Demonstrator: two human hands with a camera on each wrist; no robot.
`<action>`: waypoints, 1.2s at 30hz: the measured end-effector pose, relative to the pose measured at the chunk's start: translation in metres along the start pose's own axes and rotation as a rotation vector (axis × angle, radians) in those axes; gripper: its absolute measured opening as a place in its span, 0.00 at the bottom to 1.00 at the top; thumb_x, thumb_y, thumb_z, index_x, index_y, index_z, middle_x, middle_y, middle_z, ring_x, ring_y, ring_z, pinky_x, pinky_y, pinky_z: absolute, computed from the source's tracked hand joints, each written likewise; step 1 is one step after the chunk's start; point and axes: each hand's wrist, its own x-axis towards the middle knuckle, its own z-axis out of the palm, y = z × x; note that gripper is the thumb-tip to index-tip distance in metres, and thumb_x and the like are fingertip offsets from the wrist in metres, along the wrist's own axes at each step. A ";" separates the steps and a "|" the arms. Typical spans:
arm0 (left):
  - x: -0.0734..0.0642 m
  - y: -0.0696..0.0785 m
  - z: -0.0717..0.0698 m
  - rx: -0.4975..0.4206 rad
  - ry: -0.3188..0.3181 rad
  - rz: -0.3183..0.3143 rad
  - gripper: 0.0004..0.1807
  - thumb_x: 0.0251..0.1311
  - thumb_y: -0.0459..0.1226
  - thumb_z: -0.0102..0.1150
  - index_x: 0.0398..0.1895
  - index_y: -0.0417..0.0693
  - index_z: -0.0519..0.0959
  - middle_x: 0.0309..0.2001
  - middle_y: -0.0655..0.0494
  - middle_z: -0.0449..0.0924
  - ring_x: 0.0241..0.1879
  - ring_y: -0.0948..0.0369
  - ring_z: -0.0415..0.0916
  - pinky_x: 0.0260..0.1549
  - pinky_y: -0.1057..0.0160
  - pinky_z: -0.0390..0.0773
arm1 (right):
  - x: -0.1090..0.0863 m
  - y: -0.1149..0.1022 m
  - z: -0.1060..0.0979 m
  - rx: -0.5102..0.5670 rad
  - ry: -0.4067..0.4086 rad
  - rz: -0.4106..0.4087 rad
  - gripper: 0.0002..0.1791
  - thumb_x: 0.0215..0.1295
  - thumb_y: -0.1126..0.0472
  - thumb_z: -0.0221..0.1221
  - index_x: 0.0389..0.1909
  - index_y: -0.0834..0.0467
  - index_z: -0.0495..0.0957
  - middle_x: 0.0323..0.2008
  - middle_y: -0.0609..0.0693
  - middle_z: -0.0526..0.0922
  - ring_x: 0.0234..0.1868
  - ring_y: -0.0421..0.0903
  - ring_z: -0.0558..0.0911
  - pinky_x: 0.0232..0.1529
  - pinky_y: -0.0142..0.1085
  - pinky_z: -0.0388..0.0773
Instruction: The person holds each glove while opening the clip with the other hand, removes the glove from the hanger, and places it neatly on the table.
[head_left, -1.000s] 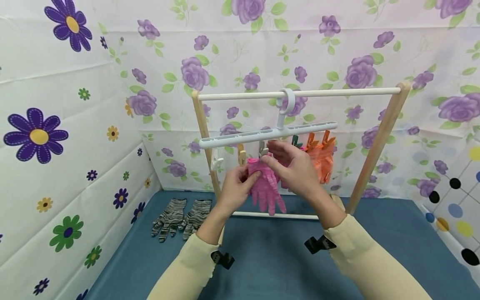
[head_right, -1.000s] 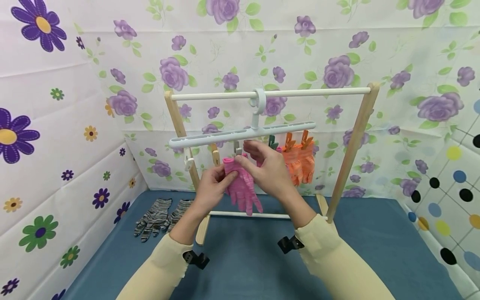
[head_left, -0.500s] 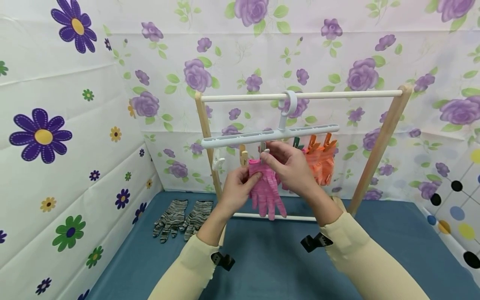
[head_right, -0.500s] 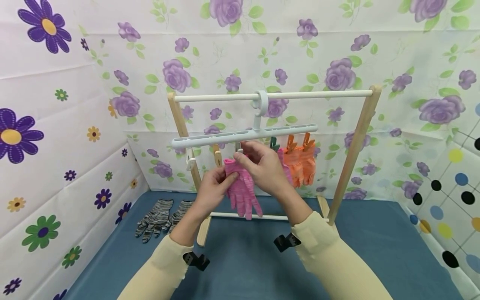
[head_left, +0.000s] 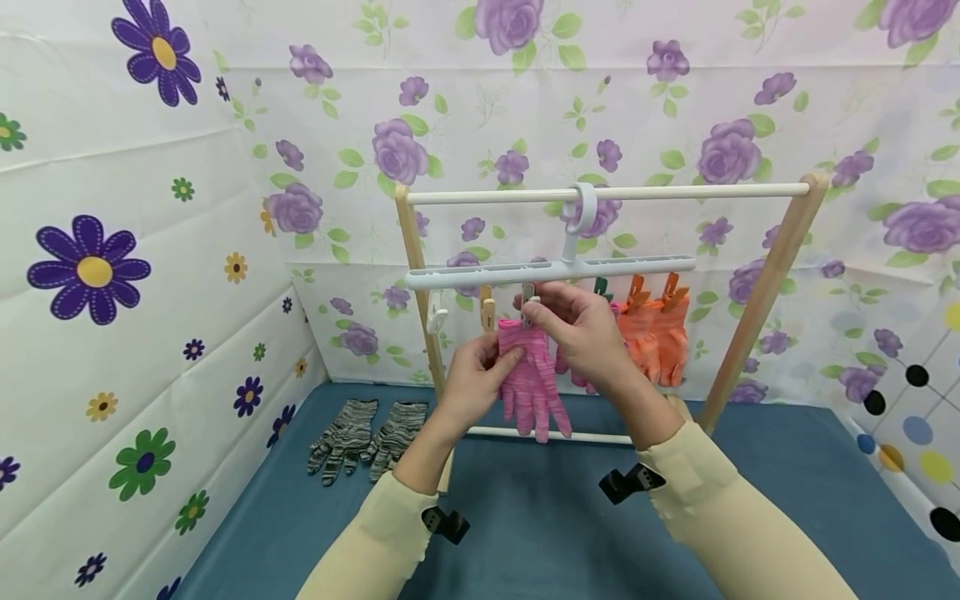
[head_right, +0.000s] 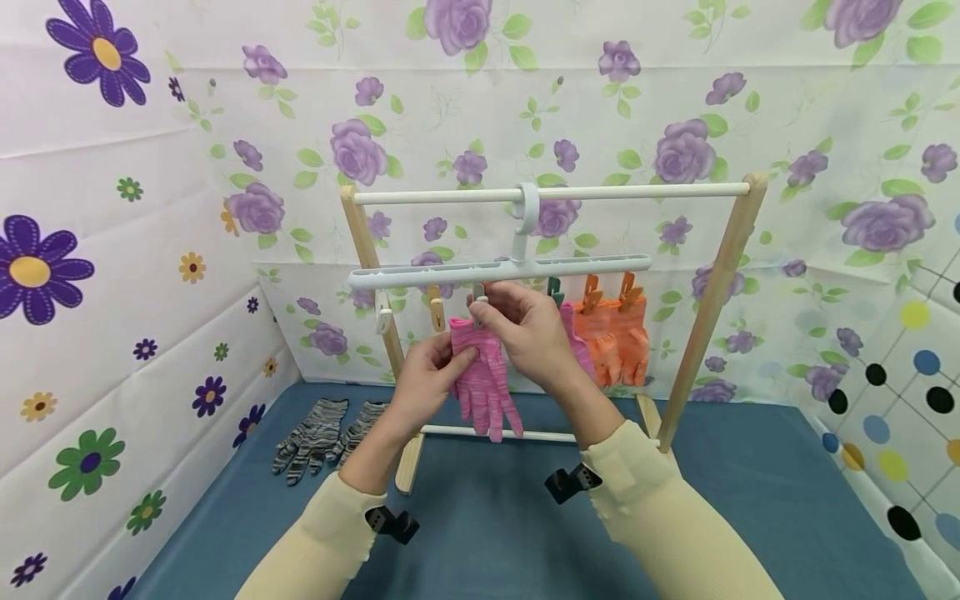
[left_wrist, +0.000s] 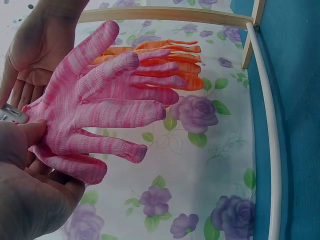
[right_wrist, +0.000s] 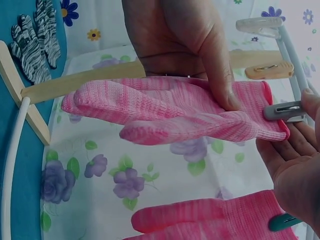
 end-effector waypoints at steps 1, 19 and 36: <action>0.000 0.000 0.000 -0.004 -0.001 0.000 0.14 0.79 0.36 0.60 0.58 0.34 0.83 0.37 0.45 0.87 0.31 0.57 0.83 0.28 0.64 0.82 | 0.000 0.000 0.000 0.001 0.007 0.007 0.18 0.78 0.63 0.64 0.64 0.64 0.81 0.55 0.59 0.88 0.59 0.52 0.86 0.60 0.38 0.81; -0.002 0.001 0.003 0.001 0.041 -0.030 0.14 0.78 0.36 0.60 0.57 0.35 0.84 0.37 0.42 0.87 0.29 0.55 0.79 0.26 0.65 0.79 | 0.003 0.004 0.008 -0.009 0.113 0.067 0.22 0.74 0.56 0.68 0.62 0.63 0.83 0.50 0.56 0.90 0.55 0.47 0.88 0.64 0.44 0.79; -0.002 -0.003 0.000 -0.001 0.043 -0.014 0.13 0.78 0.34 0.61 0.56 0.34 0.84 0.34 0.44 0.87 0.26 0.58 0.77 0.23 0.66 0.76 | 0.008 0.006 0.013 0.060 0.144 0.022 0.16 0.74 0.59 0.68 0.57 0.63 0.86 0.48 0.56 0.91 0.54 0.50 0.88 0.61 0.41 0.80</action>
